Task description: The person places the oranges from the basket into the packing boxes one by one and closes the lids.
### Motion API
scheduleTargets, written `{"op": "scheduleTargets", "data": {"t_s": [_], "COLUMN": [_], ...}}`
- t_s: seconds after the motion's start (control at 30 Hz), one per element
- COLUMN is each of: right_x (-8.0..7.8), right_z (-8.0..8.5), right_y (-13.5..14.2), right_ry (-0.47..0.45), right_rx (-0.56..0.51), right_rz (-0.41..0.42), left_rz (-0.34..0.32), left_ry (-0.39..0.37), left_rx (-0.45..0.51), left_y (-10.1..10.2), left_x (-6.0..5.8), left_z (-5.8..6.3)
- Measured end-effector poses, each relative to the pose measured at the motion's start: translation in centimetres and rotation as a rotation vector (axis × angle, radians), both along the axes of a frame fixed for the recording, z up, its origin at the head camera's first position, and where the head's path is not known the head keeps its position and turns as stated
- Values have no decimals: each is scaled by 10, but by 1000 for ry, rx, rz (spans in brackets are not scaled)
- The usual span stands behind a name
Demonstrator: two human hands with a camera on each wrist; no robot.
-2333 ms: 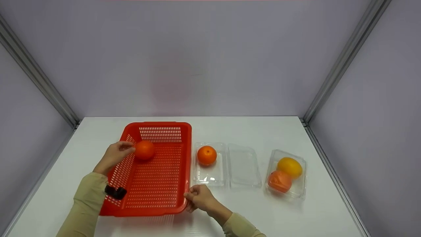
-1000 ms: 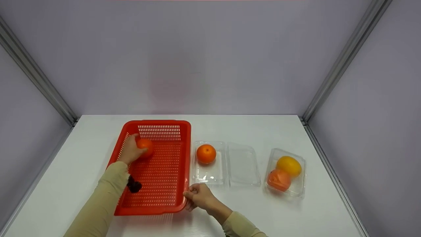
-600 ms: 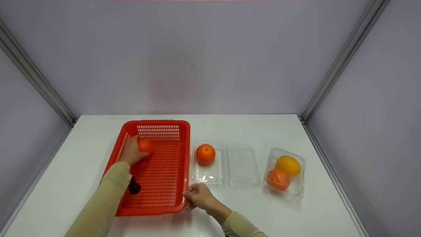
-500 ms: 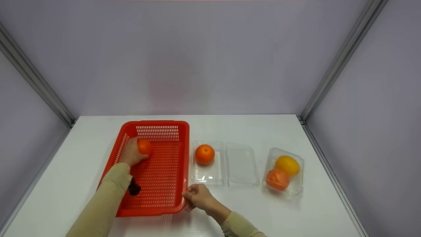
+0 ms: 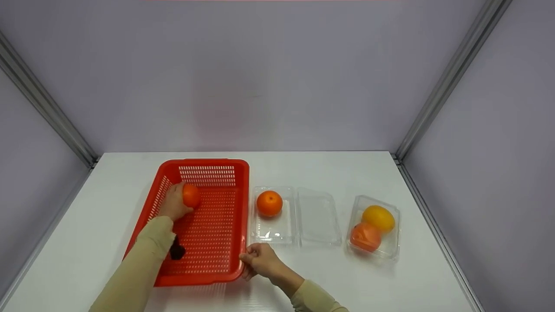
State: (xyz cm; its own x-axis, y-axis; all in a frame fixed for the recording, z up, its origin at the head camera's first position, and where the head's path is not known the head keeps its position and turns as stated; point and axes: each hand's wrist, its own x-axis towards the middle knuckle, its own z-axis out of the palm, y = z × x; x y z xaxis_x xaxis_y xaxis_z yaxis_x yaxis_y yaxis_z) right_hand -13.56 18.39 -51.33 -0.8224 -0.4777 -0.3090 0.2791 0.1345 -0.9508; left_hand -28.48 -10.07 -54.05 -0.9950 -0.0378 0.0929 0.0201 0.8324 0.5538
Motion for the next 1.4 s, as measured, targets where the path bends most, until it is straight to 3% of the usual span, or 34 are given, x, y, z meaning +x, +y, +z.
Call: {"op": "scheduleTargets", "data": {"t_s": [0.5, 1.13, 1.4], "right_x": [1, 1, 1], "right_z": [1, 2, 1], "right_y": [0, 1, 1], "right_ry": [1, -5, -6], "right_rx": [-58, -44, -37], "right_rz": [20, 5, 13], "left_rz": [-21, -29, -19], "left_ry": [-55, -69, -34], "left_rx": [22, 69, 63], "left_y": [-1, 1, 0], "left_x": [3, 1, 4], "left_z": [1, 6, 6]}}
